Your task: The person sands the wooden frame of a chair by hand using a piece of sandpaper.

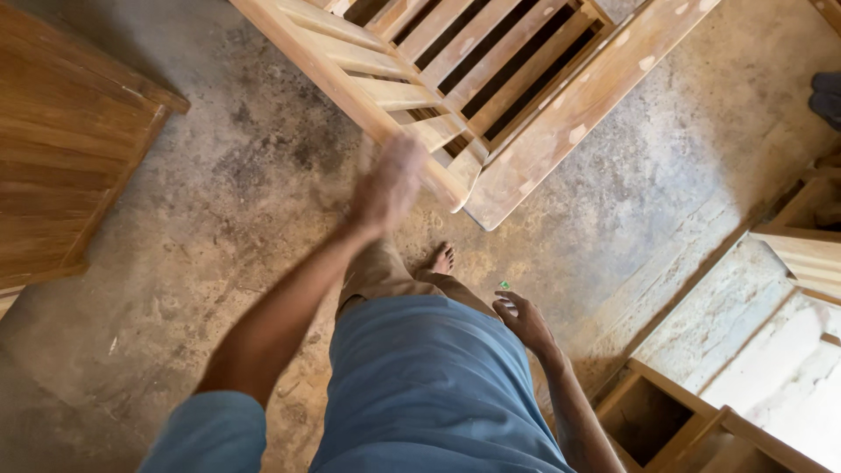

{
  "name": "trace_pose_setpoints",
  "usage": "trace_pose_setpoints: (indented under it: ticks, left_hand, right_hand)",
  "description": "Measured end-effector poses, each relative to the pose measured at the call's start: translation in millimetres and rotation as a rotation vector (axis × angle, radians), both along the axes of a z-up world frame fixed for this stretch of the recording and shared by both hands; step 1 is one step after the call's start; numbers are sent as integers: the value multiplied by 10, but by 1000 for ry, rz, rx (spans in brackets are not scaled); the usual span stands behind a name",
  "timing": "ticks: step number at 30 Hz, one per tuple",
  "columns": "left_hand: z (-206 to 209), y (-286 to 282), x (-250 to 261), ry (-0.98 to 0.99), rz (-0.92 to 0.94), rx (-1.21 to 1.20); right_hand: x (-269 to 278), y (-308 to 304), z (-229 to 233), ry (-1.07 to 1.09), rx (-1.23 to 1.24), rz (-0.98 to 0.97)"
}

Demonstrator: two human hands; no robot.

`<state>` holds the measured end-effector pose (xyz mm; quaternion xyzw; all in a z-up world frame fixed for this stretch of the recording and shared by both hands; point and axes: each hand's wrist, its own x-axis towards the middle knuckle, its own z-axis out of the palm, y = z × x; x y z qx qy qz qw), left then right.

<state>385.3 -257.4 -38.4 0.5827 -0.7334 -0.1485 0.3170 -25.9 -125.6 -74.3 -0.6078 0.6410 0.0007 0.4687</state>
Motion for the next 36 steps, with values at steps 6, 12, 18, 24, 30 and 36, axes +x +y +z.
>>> trace_pose_setpoints:
  ticks: [6,12,18,24,30,36]
  left_hand:
    - [508,-696,1057,-183,367,-172]
    - [438,-232,684,55,-199,-183]
    - [74,-1198,2320,-118,135,-182]
    - [156,-1201,2180,384,277,162]
    - [234,-768,2268,263,-186,-62]
    - [-140,-1404,3113,105,302,-305]
  right_hand:
    - [220,131,380,178,-55,-141]
    - [1823,-363,972,36,-645,-608]
    - [3163,-1444,1567,186,-1127,-158]
    - [3637,-1801,1465,463,-791,-273]
    - [3583,-1805,1345,547,-612,-334]
    - [3538,-1819,1302,618,-674,-335]
